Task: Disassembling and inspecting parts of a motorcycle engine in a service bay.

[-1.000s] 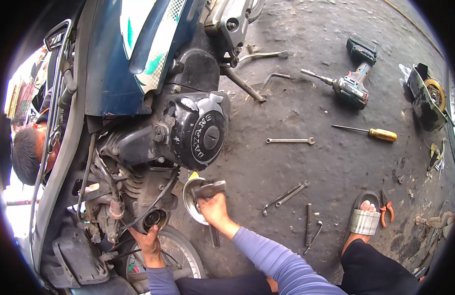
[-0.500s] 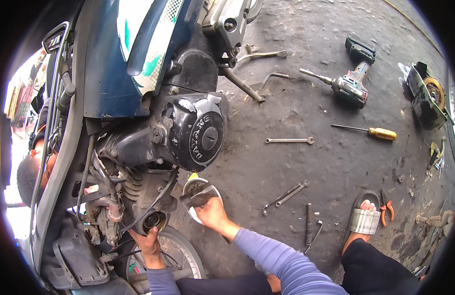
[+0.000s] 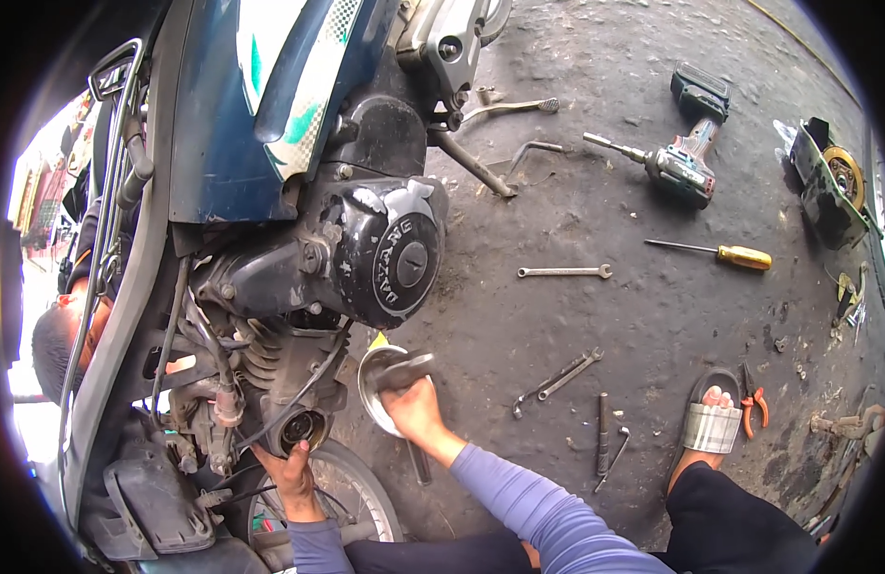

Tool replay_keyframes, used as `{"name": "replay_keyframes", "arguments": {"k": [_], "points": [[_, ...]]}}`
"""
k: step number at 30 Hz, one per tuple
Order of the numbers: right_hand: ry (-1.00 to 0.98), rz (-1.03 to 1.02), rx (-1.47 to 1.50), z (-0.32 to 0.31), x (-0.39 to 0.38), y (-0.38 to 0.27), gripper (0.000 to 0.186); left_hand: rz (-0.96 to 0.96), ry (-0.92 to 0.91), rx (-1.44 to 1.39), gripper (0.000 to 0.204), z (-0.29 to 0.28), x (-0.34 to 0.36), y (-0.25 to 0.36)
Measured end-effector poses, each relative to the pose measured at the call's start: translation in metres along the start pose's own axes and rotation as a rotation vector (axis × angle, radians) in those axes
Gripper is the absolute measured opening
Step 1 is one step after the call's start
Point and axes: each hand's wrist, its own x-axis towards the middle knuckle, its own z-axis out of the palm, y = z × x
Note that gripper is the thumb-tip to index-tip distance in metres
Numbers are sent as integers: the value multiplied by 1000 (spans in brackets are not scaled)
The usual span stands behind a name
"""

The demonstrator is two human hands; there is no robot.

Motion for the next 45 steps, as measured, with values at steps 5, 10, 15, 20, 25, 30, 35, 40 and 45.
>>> {"name": "replay_keyframes", "arguments": {"k": [5, 10, 15, 20, 25, 30, 35, 40, 45], "points": [[-52, -57, -92, -7, 5, -4, 21, 59, -38, -28, 90, -1, 1, 0], [-30, -159, -31, -2, 6, 3, 19, 42, -39, -22, 89, -2, 1, 0], [-71, -122, -245, 1, 6, 28, 17, 17, -51, -70, 89, 7, 1, 10], [-27, -257, -101, 5, 2, 26, 19, 42, -7, -19, 89, -1, -1, 2], [-142, -151, -209, -2, 1, 7, 16, 20, 7, -32, 88, 0, -1, 3], [-129, -294, -276, -9, 4, -2, 15, -78, 18, -14, 94, 8, -3, 7], [0, -135, -111, 3, 1, -2, 14, 88, -32, -17, 92, -6, 2, -3], [-82, -60, -239, 3, 0, -3, 15, 84, -36, -19, 92, -5, -1, -2], [-120, -284, -253, -5, -1, -5, 14, 84, -31, -37, 91, -1, -1, 2]]}}
